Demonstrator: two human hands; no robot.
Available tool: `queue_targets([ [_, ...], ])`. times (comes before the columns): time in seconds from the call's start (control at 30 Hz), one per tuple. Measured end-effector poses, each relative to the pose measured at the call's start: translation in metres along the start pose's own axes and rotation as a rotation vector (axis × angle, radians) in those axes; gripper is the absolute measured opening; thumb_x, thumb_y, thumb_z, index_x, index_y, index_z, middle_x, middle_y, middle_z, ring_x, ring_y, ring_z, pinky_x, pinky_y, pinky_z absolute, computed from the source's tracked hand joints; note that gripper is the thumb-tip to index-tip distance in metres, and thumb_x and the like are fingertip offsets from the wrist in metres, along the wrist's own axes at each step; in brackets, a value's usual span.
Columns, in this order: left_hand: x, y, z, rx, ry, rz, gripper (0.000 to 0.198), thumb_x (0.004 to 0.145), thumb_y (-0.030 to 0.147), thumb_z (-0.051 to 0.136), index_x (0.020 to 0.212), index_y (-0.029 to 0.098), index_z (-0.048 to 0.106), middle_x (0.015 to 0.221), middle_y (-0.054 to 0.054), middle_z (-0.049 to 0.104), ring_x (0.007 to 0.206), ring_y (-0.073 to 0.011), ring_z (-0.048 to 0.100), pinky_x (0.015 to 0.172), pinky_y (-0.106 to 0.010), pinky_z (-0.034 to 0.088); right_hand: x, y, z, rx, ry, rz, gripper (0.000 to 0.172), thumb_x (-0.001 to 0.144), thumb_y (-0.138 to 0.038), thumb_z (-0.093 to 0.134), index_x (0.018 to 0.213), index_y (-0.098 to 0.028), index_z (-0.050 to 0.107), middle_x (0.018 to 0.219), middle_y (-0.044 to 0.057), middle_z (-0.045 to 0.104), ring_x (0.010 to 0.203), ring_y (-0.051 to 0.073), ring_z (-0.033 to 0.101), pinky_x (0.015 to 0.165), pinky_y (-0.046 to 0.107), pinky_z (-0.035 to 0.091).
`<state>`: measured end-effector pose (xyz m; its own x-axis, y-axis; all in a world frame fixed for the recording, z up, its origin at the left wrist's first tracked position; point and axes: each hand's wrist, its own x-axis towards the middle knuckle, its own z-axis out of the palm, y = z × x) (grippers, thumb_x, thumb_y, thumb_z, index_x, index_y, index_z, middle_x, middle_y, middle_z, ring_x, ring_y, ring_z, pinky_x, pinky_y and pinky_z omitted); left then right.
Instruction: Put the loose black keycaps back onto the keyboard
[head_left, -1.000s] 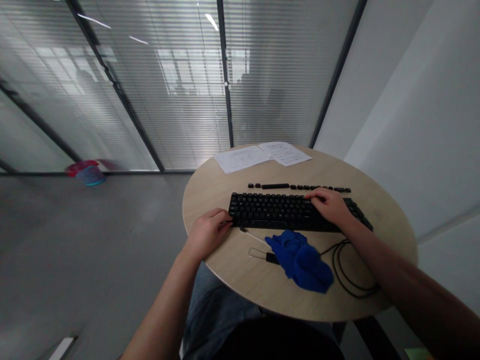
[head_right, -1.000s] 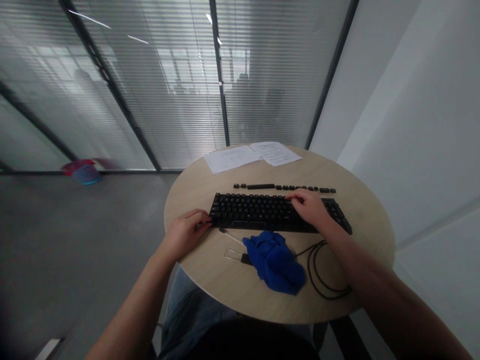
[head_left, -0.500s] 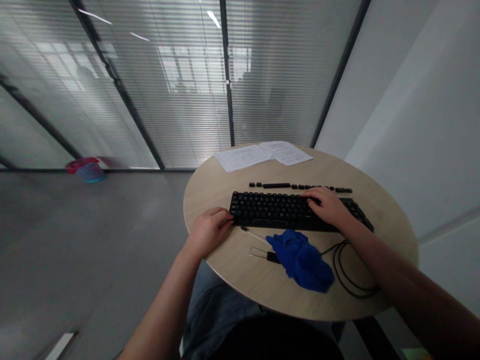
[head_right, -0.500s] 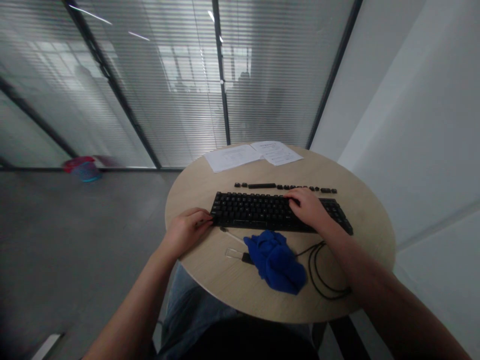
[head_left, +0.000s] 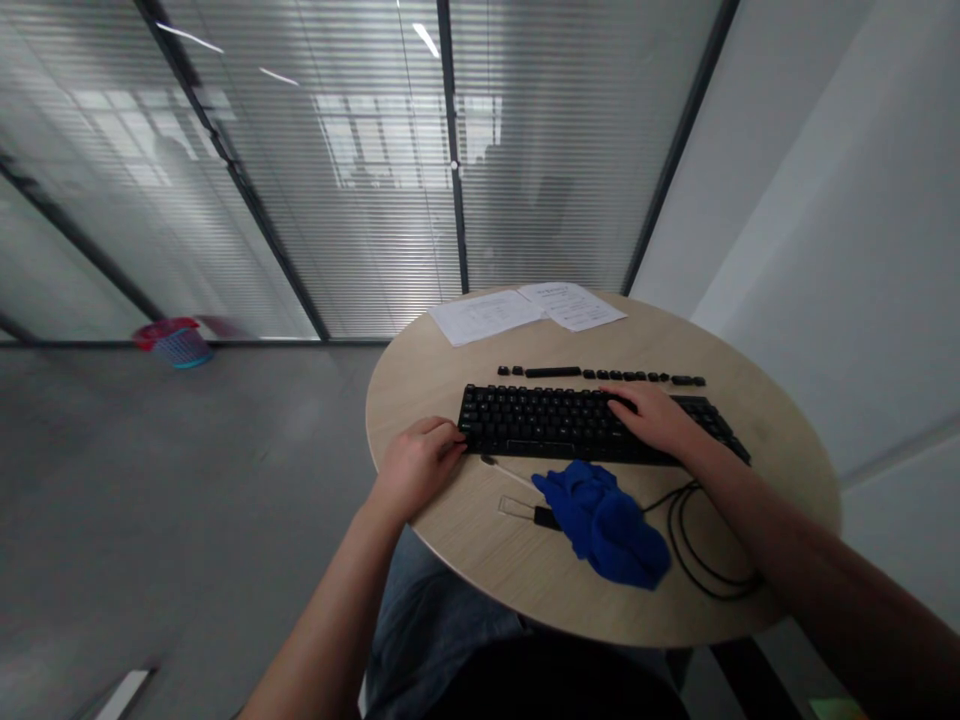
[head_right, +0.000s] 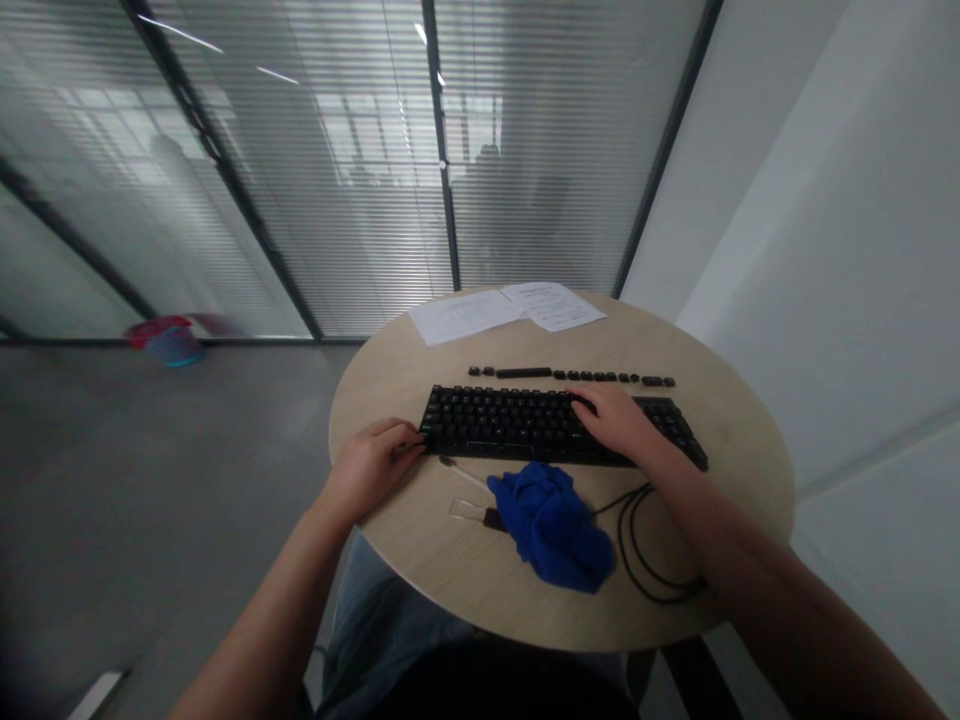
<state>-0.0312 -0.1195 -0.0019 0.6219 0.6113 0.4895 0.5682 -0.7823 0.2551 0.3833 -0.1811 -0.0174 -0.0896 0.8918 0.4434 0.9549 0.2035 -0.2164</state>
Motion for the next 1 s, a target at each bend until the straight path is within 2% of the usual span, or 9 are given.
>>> queue_targets([
  [0.33,-0.0002,-0.0015,-0.0009,-0.039,0.040,0.051,0.016,0.096,0.023,0.060,0.103,0.022,0.075,0.102,-0.007,0.073,0.089,-0.0201,0.069,0.078,-0.034,0.057,-0.0011,0.0013,-0.0001,0.050,0.002,0.012,0.035,0.096,-0.031,0.052,0.121,-0.020,0.074,0.124,0.013,0.074,0.117,0.033,0.068,0.105,0.057,0.051],
  [0.73,0.0001,-0.0030,-0.0009,-0.077,0.014,0.018,0.015,0.096,0.022,0.062,0.097,0.022,0.077,0.095,-0.006,0.075,0.085,-0.0193,0.069,0.075,-0.033,0.056,-0.0005,0.0048,0.0001,0.060,0.006,0.021,0.033,0.094,-0.031,0.055,0.118,-0.022,0.076,0.121,0.010,0.076,0.115,0.031,0.070,0.104,0.052,0.053],
  [1.0,0.0023,-0.0016,-0.0023,-0.088,-0.029,-0.025,0.013,0.094,0.022,0.064,0.091,0.023,0.077,0.092,-0.004,0.075,0.081,-0.0186,0.069,0.072,-0.031,0.053,-0.0007,0.0052,-0.0001,0.069,0.016,0.023,0.033,0.093,-0.030,0.056,0.117,-0.022,0.077,0.121,0.011,0.075,0.114,0.032,0.070,0.104,0.055,0.053],
])
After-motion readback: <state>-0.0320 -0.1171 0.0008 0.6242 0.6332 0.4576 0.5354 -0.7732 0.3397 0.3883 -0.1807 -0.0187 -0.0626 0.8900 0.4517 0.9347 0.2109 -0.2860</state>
